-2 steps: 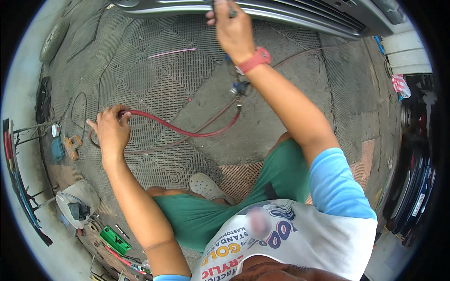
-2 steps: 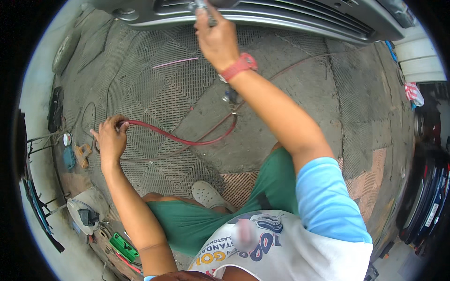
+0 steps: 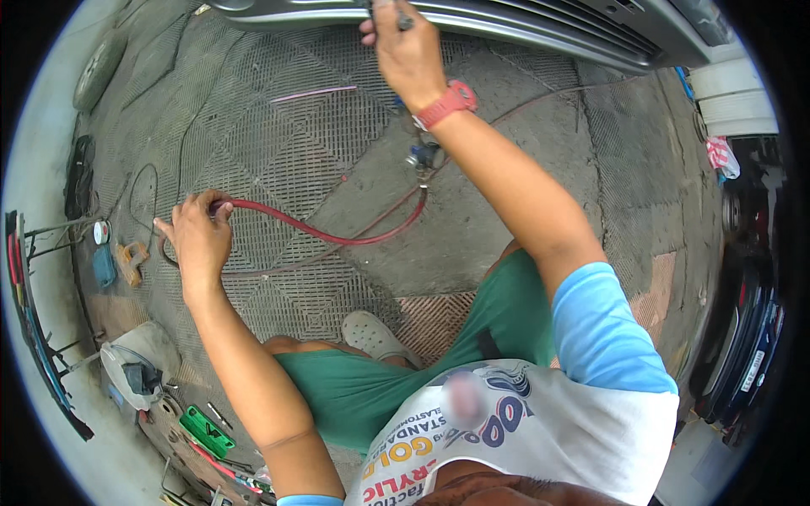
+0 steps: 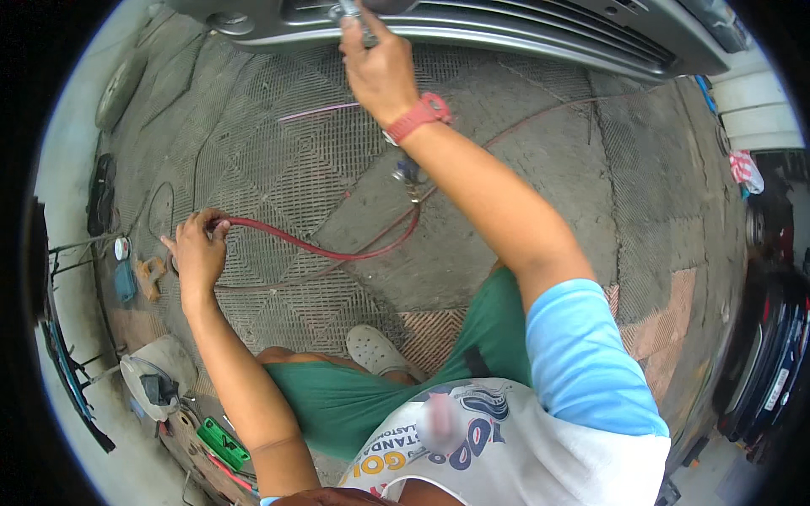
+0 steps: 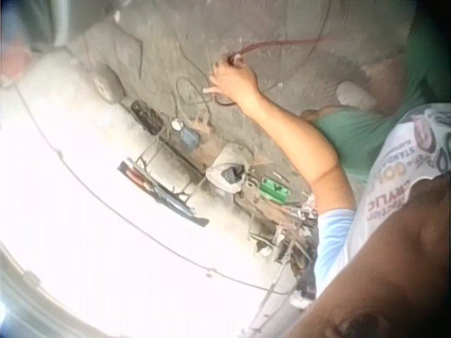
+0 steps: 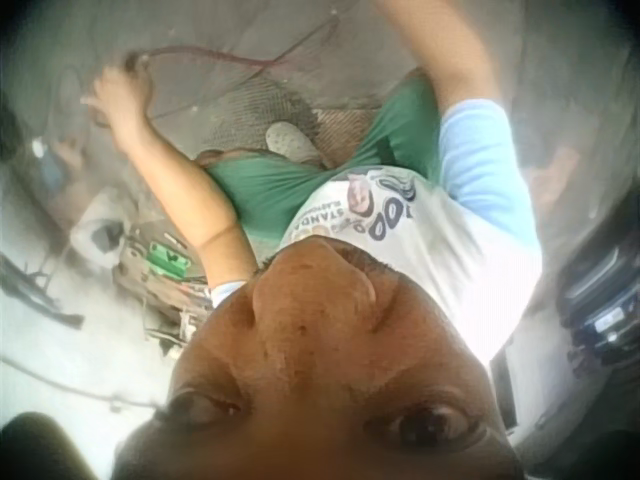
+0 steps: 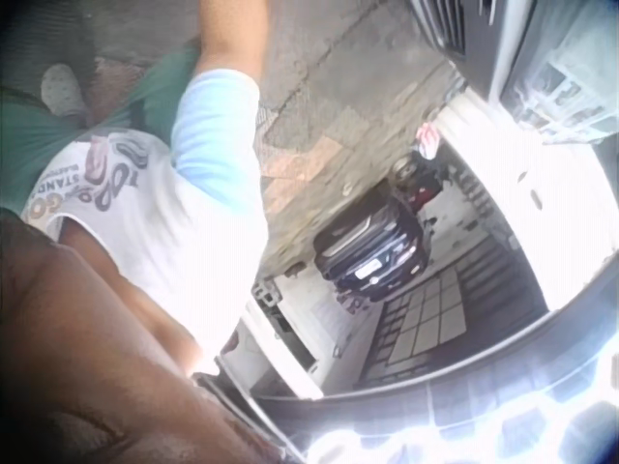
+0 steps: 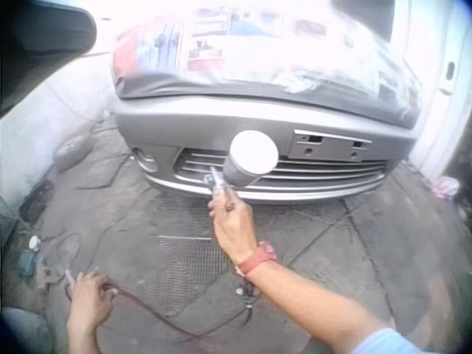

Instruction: The person uses a spray gun to apply paint to a car bumper in a workshop. They move around the bumper to cover different sections, then walk to a storage area to pour more paint from a can into the spray gun's container.

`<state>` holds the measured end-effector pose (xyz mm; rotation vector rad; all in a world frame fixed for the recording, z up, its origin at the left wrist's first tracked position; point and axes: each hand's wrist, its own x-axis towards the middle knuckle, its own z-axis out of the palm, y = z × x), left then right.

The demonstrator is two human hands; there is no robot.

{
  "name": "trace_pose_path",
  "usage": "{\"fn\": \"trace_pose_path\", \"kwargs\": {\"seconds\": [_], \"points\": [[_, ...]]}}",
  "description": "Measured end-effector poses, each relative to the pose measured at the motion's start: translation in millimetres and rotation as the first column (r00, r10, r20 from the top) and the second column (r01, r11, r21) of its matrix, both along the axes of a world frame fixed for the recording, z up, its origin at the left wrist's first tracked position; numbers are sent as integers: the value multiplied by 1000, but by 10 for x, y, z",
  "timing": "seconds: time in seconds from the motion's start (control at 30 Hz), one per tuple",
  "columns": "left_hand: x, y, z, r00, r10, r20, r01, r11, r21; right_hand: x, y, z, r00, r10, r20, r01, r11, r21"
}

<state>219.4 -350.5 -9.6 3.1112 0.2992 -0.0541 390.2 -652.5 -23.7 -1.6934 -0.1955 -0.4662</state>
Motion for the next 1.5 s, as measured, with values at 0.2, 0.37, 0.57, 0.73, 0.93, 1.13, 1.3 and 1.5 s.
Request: {"fn": "trace_pose_path", "kwargs": {"seconds": [0.2, 0.37, 0.57, 0.73, 0.93, 1.13, 1.3, 1.5], "points": [[-263, 595, 57, 980, 181, 76, -187, 980, 71, 174, 625, -349, 992, 123, -6, -116, 948, 297], [-521, 1287, 102, 805, 440, 398, -513, 854, 92, 340, 938, -555, 999, 35, -36, -8, 821, 571], [-734, 1442, 144, 722, 426, 545, -493, 869, -26, 480, 1208, -638, 995, -14, -95, 67, 808, 586], [-677, 1439, 130, 711, 386, 587, -455, 890, -34, 583, 1239, -884, 970, -235, -68, 241, 863, 444], [-553, 1331, 108, 708, 358, 609, -449, 893, -3, 505, 1372, -628, 999, -18, -51, 44, 808, 588], [-283, 1039, 45, 835, 288, 468, -355, 933, 59, 482, 785, -757, 984, -148, -103, 180, 862, 473], [-25, 347, 42, 960, 71, 270, -104, 989, 109, 176, -470, -948, 944, -322, -77, 331, 913, 239], [147, -946, 104, 929, -293, 226, 283, 956, 74, -190, -2262, -680, 870, -477, -126, 493, 856, 159]]}}
